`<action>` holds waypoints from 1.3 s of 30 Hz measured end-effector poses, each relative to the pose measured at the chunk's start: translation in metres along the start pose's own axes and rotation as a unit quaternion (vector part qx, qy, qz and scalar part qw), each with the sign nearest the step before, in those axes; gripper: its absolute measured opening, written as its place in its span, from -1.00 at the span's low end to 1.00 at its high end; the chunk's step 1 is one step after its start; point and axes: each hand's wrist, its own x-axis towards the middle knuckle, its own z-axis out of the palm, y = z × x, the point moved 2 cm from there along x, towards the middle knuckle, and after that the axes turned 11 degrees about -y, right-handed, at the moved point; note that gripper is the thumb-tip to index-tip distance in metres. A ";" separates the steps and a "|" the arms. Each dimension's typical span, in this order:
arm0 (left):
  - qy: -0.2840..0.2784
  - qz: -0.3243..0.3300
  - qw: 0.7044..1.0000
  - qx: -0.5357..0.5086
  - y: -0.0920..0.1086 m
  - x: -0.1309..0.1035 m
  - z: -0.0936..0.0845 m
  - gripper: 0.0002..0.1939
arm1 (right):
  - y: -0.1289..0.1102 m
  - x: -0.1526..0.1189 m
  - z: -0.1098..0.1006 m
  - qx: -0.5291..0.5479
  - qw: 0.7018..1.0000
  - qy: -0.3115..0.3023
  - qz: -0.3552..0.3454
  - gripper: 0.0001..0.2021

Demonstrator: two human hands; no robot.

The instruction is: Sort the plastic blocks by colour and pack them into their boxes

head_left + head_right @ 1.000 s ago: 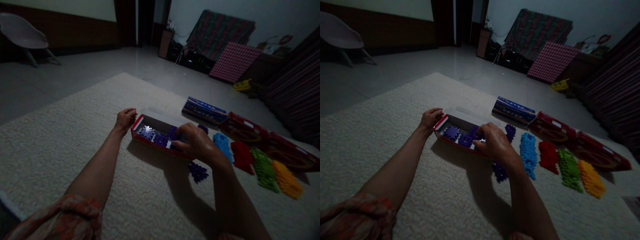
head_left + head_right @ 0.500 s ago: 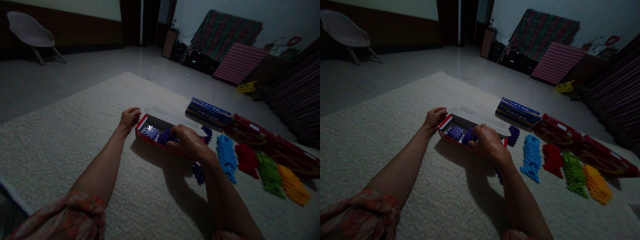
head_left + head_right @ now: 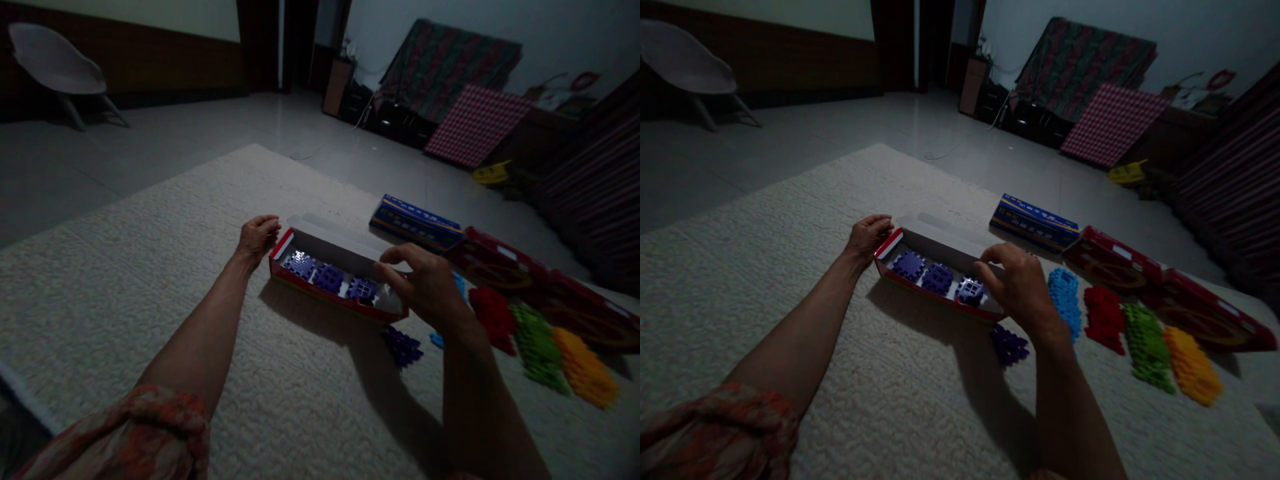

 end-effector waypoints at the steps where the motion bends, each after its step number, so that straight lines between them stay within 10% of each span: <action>1: 0.001 -0.001 1.000 -0.001 0.000 0.000 0.001 -0.70 | 0.009 -0.006 -0.005 -0.004 1.000 0.023 0.011 -0.89; 6: 0.017 -0.001 1.000 0.006 0.005 -0.004 0.004 -0.71 | 0.068 -0.034 -0.012 -0.047 0.991 0.081 0.096 -0.86; 13: 0.042 0.002 0.998 0.037 0.012 -0.010 0.012 -0.75 | 0.127 -0.046 0.016 -0.070 0.983 0.011 0.168 -0.83; 39: 0.057 0.003 0.995 0.080 0.016 -0.015 0.015 -0.75 | 0.119 -0.047 0.040 -0.120 0.979 0.010 0.165 -0.80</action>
